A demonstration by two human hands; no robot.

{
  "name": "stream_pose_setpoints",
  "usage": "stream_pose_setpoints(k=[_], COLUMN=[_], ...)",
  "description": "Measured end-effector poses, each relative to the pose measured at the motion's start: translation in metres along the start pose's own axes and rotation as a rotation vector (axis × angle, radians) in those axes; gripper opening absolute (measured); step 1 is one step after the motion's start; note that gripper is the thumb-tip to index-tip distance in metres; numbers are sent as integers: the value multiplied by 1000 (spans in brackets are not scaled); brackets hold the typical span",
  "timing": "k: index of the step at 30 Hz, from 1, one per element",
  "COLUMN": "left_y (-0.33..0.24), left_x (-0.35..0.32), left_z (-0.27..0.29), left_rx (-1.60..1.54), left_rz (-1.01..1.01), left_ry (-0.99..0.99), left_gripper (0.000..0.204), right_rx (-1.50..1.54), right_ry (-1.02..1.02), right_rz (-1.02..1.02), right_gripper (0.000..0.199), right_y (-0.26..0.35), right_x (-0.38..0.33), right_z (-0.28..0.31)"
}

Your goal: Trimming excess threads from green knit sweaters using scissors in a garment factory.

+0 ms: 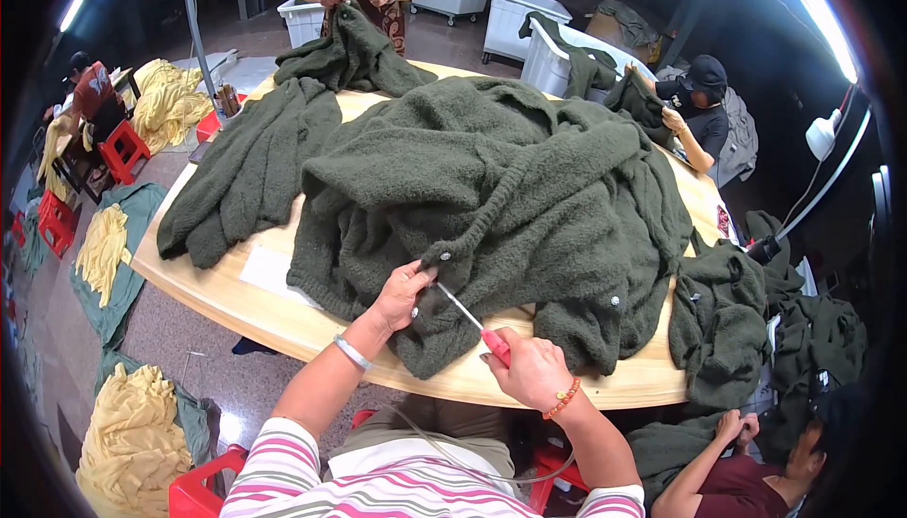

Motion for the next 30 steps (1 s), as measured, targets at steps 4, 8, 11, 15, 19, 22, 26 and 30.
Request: stream_pose_setpoints(k=[4, 8, 11, 15, 19, 22, 26, 30], left_y=[-4, -3, -2, 0, -1, -11, -17, -21], left_x=[0, -2, -2, -4, -8, -27, -70, -76], left_z=[-9, -5, -4, -2, -4, -25, -51, -62], left_rx=[-91, -118, -116, -123, -164, 39, 612, 1085], left_rz=[-36, -24, -50, -71, -91, -228, -373, -342], left_ry=[-71, -87, -120, -177, -226, -259, -287, -291], left_gripper=[29, 31, 30, 29, 31, 37, 68, 90], right_rx=[-24, -6, 9, 38, 31, 81, 188, 234], right_ry=[-48, 133, 151, 155, 109, 52, -67, -110], right_rz=[34, 37, 36, 49, -2, 8, -2, -25], right_gripper=[30, 29, 34, 34, 31, 30, 30, 31], right_y=[3, 4, -3, 3, -4, -16, -38, -50], right_x=[-5, -8, -15, -23, -23, -29, -40, -50], right_z=[8, -7, -15, -15, -9, -10, -7, -9])
Point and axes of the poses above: each hand's wrist, its own x-axis towards the middle knuckle, its own z-axis out of the back of the hand, y = z × x, the point moved 5 cm from there along x, towards the middle knuckle, and after that the axes turned 5 degrees about -z, right-handed, at the moved point
